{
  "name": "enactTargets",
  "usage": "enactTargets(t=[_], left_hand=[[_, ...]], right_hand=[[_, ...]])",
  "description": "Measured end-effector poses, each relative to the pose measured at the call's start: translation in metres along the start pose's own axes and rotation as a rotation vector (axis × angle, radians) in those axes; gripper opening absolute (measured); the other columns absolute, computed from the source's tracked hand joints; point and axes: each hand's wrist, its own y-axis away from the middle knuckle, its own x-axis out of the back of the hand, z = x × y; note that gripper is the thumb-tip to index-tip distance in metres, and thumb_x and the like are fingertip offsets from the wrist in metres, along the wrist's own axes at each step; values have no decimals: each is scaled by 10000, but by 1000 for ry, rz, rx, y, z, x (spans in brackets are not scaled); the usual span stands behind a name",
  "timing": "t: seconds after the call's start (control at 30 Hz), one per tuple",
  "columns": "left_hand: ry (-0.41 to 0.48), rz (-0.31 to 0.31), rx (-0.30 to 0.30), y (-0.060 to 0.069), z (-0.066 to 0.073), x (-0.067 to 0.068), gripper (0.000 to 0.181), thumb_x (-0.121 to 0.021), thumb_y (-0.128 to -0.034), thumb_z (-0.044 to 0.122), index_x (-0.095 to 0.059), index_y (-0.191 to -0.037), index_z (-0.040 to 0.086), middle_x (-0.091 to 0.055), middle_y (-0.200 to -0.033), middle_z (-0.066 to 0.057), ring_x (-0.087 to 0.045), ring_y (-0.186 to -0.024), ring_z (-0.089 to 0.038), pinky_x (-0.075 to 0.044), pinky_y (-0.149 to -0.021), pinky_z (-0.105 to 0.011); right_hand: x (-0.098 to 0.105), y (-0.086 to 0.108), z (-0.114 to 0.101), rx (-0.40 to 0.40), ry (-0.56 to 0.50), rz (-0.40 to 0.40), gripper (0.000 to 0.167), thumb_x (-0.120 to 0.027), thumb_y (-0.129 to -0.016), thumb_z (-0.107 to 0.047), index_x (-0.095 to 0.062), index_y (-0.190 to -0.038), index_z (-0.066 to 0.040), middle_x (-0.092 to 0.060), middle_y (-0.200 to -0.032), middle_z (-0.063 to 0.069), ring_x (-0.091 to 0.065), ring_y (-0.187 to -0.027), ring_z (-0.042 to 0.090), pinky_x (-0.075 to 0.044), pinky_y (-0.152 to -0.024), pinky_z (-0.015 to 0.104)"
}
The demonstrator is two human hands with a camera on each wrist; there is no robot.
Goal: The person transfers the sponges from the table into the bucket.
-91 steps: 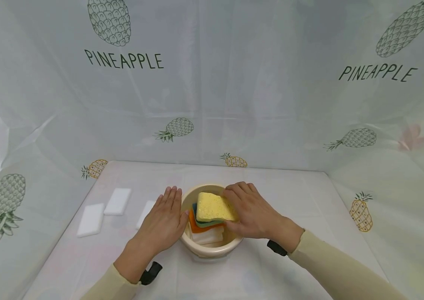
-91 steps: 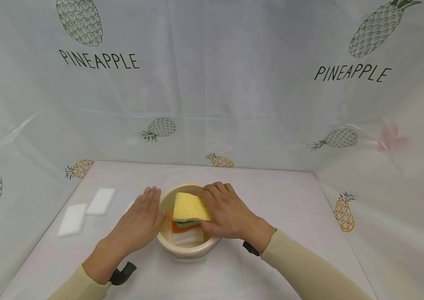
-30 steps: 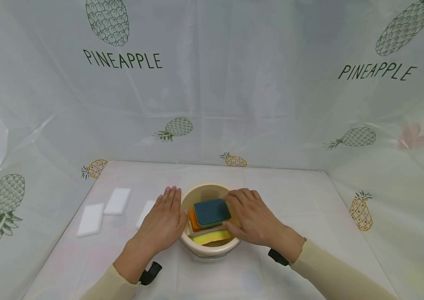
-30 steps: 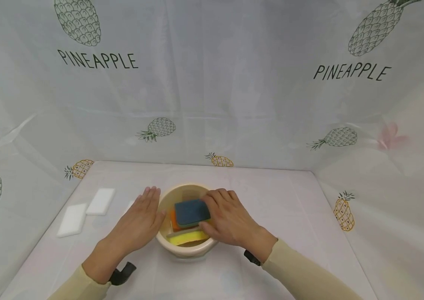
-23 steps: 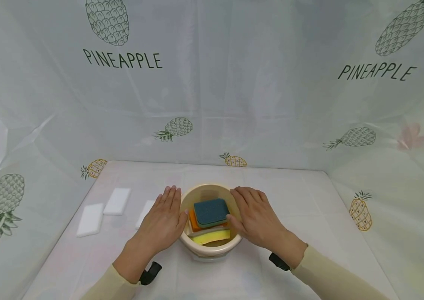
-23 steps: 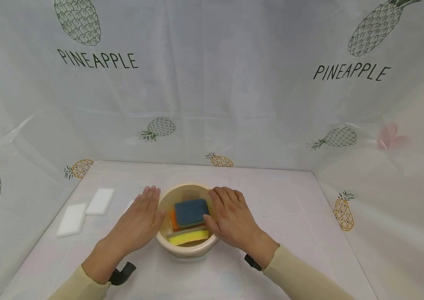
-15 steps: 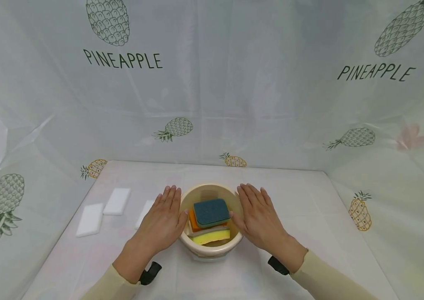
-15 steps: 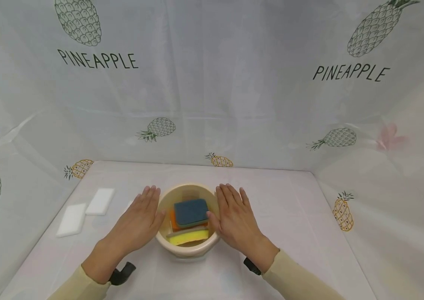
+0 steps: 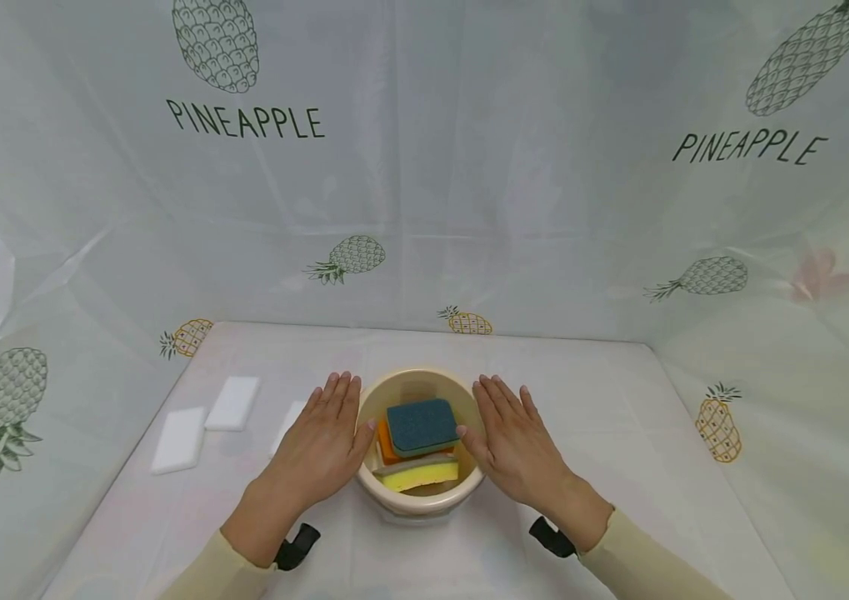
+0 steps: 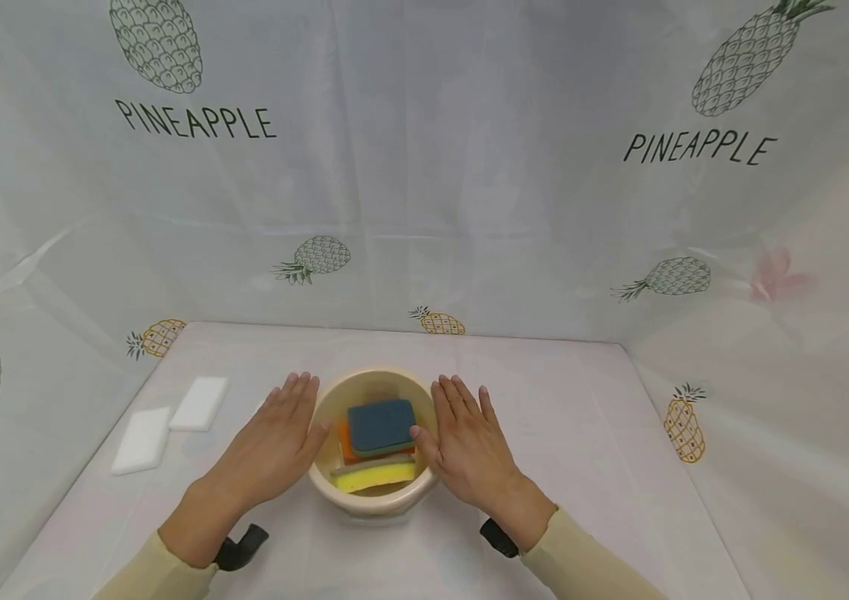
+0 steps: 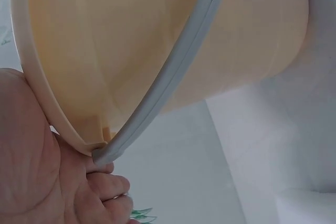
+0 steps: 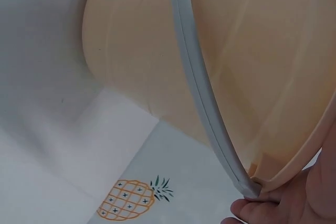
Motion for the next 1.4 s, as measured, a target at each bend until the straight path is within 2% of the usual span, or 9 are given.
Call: enactTargets(t=[0.3,0.47,0.6,0.8,1.03,1.17,1.27,1.4], left_hand=[[38,-7,23,1,-4,3,672,-448,-1129,402,-359,-1604,-65,-367,-1664,-266,-271,-1590,-423,-229,-1295,-586],[39,51,50,3,-14,6,618,-460,-1124,406,-436,-1594,5,-433,-1635,-241,-327,-1568,-427,-252,-1278,-612],[45,102,74,6,-29,9,575,-488,-1114,354,-481,-1562,-6,-466,-1606,-257,-356,-1550,-442,-273,-1266,-619],[7,161,134,16,-67,15,526,-552,-1070,220,-515,-1503,-77,-495,-1549,-325,-398,-1496,-509,-318,-1223,-657],[-18,175,272,41,-129,19,535,-608,-1017,154,-511,-1430,-173,-484,-1465,-431,-419,-1391,-613,-353,-1143,-727],[-60,220,329,59,-163,18,536,-670,-972,138,-532,-1355,-210,-522,-1364,-461,-473,-1267,-641,-393,-1073,-741],[-95,252,375,71,-180,15,535,-708,-944,156,-557,-1297,-217,-554,-1283,-464,-498,-1167,-653,-416,-980,-748],[-111,276,457,81,-194,7,537,-750,-930,244,-580,-1186,-196,-578,-1160,-464,-505,-1039,-664,-424,-816,-738]], right_hand=[[-1,-1,1,1,-44,-26,750,-484,-1099,-495,-368,-1609,42,-370,-1675,229,-294,-1592,392,-213,-1282,641],[-1,-1,2,9,-51,-32,738,-476,-1105,-487,-368,-1609,41,-361,-1680,228,-288,-1595,388,-221,-1283,633],[-1,-1,3,9,-37,-37,738,-466,-1107,-491,-368,-1610,40,-353,-1684,227,-281,-1598,387,-207,-1284,640],[0,-1,3,23,-6,-36,722,-459,-1111,-481,-376,-1607,38,-354,-1684,226,-277,-1600,383,-203,-1286,637],[0,-1,3,32,20,-43,716,-439,-1118,-484,-384,-1603,39,-365,-1679,224,-293,-1596,374,-229,-1283,626],[0,-2,3,30,17,-55,724,-430,-1119,-491,-374,-1607,41,-356,-1684,222,-285,-1599,371,-227,-1286,620],[0,-2,3,25,12,-67,730,-427,-1119,-494,-365,-1612,41,-348,-1688,221,-277,-1603,368,-227,-1289,611],[2,-2,2,17,5,-77,732,-426,-1120,-493,-356,-1616,40,-338,-1694,216,-268,-1607,364,-227,-1294,596]])
